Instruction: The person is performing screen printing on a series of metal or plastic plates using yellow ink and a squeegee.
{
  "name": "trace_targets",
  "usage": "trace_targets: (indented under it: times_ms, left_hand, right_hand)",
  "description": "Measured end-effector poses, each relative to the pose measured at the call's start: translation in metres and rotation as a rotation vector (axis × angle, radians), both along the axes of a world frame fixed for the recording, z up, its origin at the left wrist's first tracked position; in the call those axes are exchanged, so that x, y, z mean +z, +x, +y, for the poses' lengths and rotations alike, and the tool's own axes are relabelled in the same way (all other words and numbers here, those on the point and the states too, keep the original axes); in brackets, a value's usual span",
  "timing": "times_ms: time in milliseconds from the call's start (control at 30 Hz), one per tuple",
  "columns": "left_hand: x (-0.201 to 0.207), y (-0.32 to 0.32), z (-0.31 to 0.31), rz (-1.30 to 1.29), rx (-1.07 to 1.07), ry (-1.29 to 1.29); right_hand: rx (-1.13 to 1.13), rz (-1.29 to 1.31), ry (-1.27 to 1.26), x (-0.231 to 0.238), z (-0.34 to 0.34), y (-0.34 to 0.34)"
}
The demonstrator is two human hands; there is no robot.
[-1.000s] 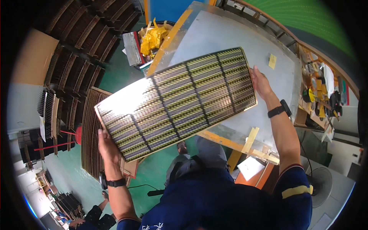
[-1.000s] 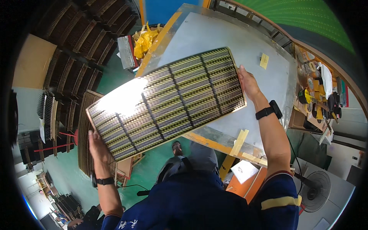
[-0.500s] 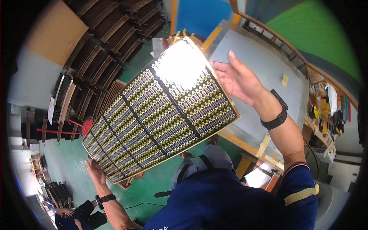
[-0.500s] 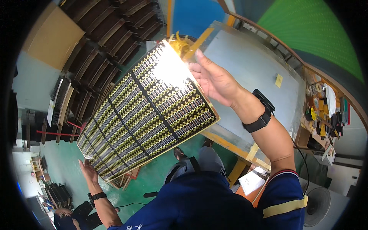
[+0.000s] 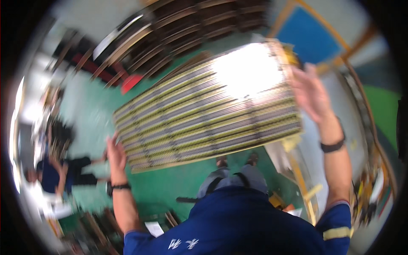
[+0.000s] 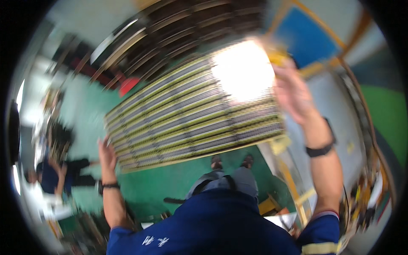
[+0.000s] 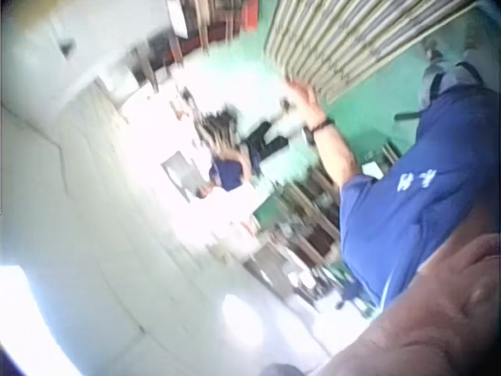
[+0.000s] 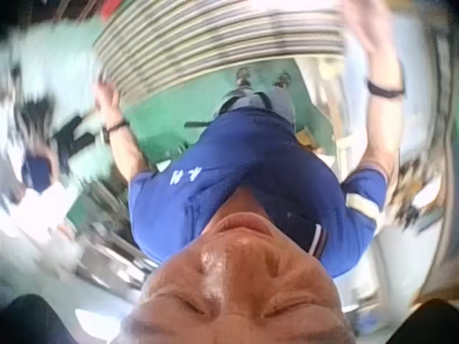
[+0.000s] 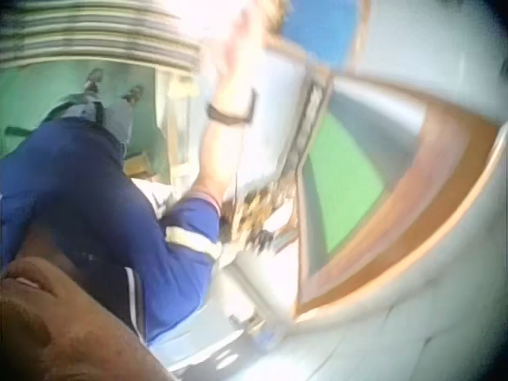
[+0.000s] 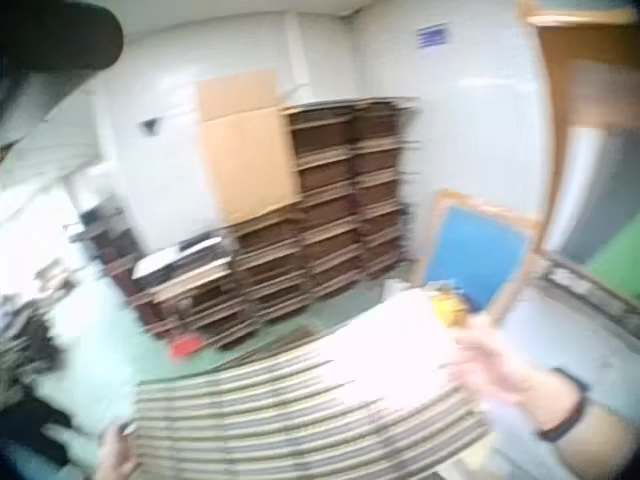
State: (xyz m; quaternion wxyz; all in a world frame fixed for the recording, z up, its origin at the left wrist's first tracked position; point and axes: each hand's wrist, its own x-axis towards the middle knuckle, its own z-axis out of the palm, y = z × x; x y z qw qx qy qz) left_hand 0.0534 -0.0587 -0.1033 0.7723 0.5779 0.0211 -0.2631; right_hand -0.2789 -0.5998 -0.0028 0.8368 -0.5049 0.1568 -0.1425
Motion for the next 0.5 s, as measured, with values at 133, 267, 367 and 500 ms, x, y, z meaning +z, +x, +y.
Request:
trace_targets:
  times_ms: [133,267,367,500]
  left_hand:
    - [0.047,0.007,-0.004,-0.315,0.127,0.236]
    - [0.102,-0.020,0.018,-0.580,0.235,0.500]
    - [0.082,-0.042,0.017,-0.605,0.255,0.540]
    - [-0.018,-0.048,0.018,-0.373,0.283,0.340]
  right_hand:
    - [-0.240,-0.022,-0.432,0.000,-0.011,0.018]
    - [-0.334,0.010,-0.875,-0.007,-0.022,0.050]
    - [-0.376,0.114,-1.020,-0.015,-0.014,0.064]
    - [-0.264,0.138,-0.910,-0.059,-0.017,0.064]
